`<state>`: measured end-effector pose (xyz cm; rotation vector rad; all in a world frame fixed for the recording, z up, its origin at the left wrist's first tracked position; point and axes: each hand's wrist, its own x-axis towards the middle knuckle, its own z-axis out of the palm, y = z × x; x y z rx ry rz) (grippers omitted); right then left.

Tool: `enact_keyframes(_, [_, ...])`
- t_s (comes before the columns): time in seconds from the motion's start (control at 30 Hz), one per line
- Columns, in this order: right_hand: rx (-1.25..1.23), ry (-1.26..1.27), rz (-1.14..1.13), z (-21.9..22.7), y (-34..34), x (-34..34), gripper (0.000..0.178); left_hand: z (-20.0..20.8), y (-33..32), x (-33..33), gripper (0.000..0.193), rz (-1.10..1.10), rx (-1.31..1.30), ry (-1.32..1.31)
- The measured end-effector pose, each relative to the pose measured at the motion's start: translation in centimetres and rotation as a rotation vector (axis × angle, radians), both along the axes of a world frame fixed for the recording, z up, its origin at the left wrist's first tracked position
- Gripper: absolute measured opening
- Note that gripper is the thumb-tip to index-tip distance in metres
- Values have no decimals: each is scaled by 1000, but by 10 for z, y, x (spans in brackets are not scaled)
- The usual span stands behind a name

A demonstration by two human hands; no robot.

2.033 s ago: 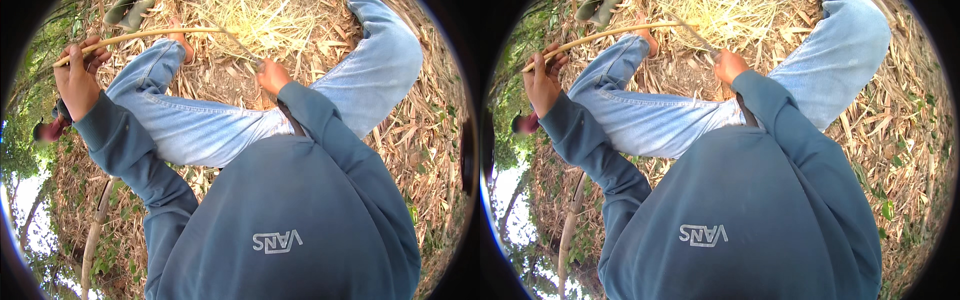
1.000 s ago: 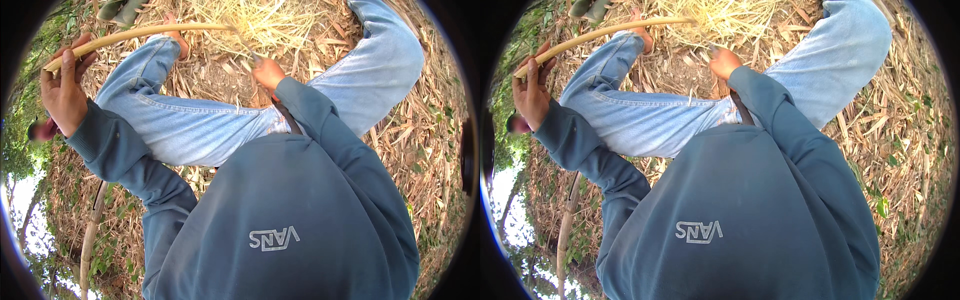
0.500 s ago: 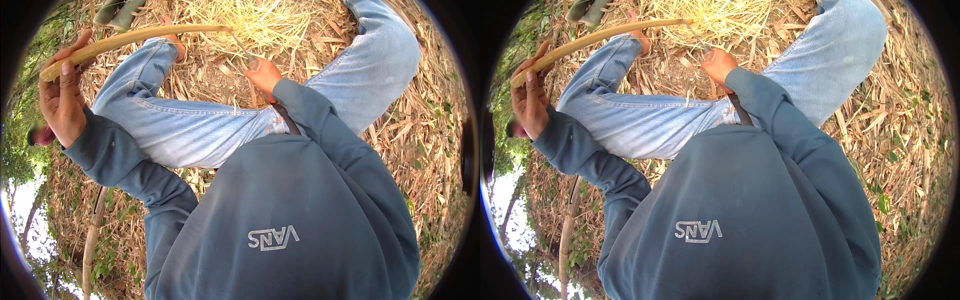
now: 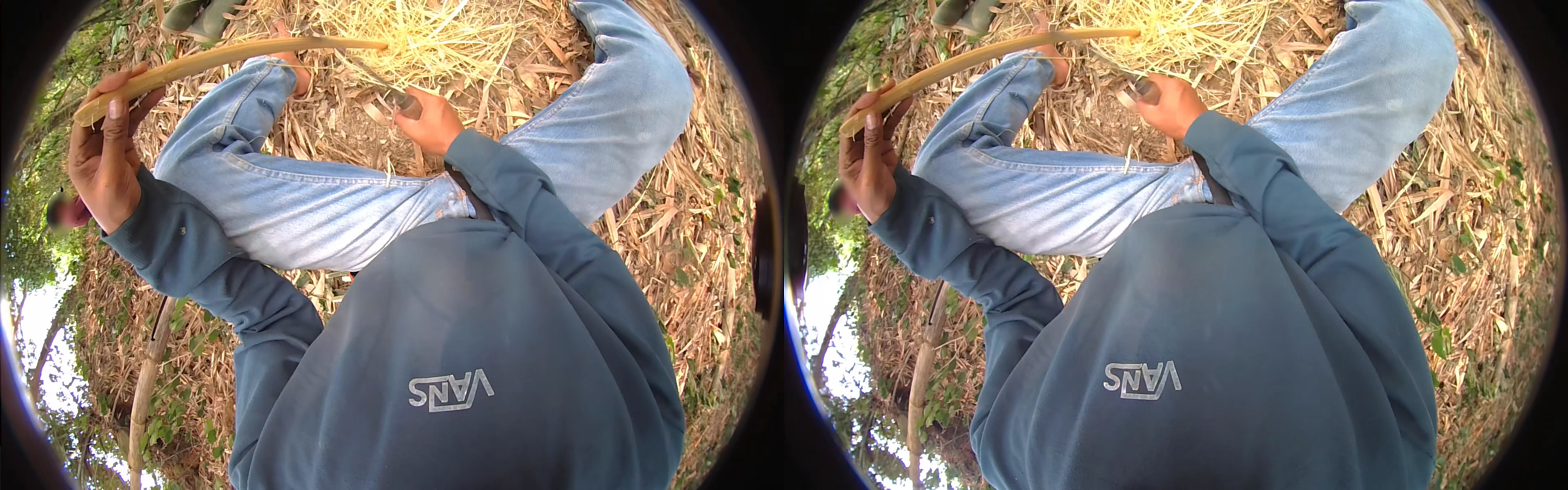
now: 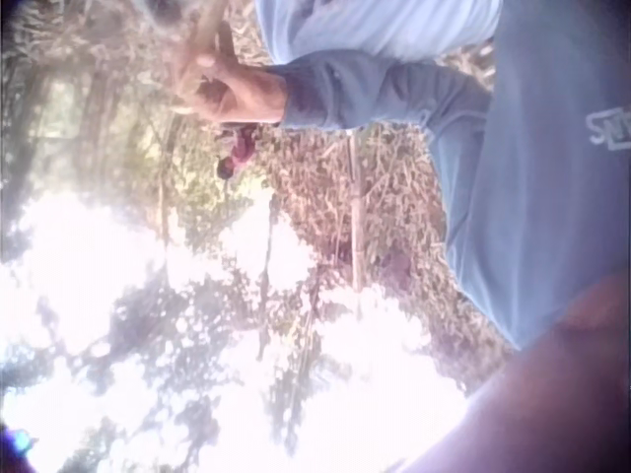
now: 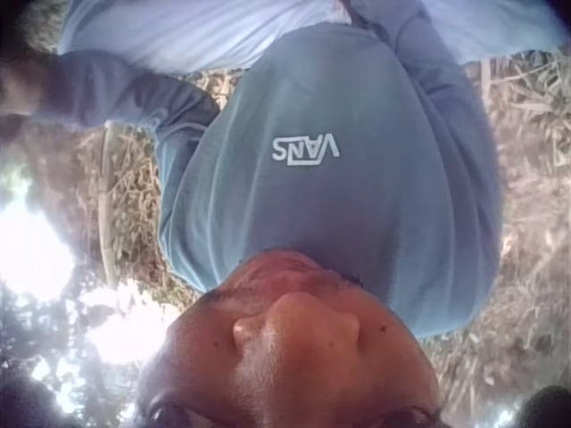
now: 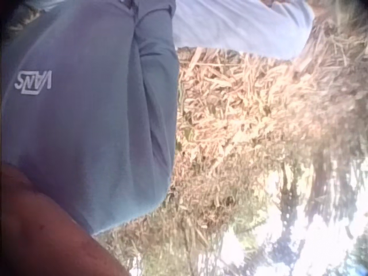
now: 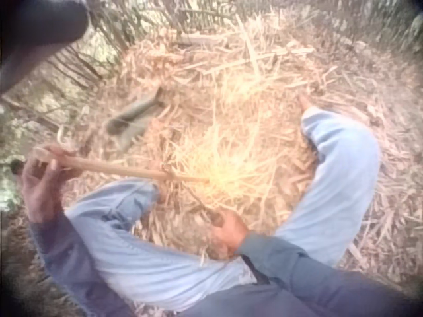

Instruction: The person sits on the ground and uses a knife to shave thin strips from a long piece of bamboo. They hold the bamboo with their left hand and scrape the surface with the knife in their right hand, creating a pile of shavings on the ground.

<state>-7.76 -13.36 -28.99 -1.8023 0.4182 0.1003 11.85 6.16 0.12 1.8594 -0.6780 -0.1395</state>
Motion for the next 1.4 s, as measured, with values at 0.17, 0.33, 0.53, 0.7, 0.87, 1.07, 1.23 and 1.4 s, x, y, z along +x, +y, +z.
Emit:
enact_keyframes(0.17, [164,534,-35,-5,-14,3,28,-2,-1,0,22,44,3,25])
enact_keyframes(0.33, [119,511,3,-24,-19,3,32,-1,-10,0,24,70,5,4])
enact_keyframes(0.53, [145,144,21,21,-10,8,25,-2,4,4,23,44,5,9])
enact_keyframes(0.7, [35,92,-13,-14,-6,3,27,-1,-5,2,23,28,6,-8])
enact_keyframes(0.87, [31,194,35,3,-5,2,27,0,-4,0,24,76,24,0])
enact_keyframes(1.07, [99,446,4,-14,-12,4,26,-4,-5,2,24,67,9,15])
enact_keyframes(1.23, [-213,314,26,-42,-13,8,31,-2,-3,8,24,143,13,30])
enact_keyframes(1.4, [-148,341,92,-19,-12,2,28,-5,-1,16,24,164,-1,51])
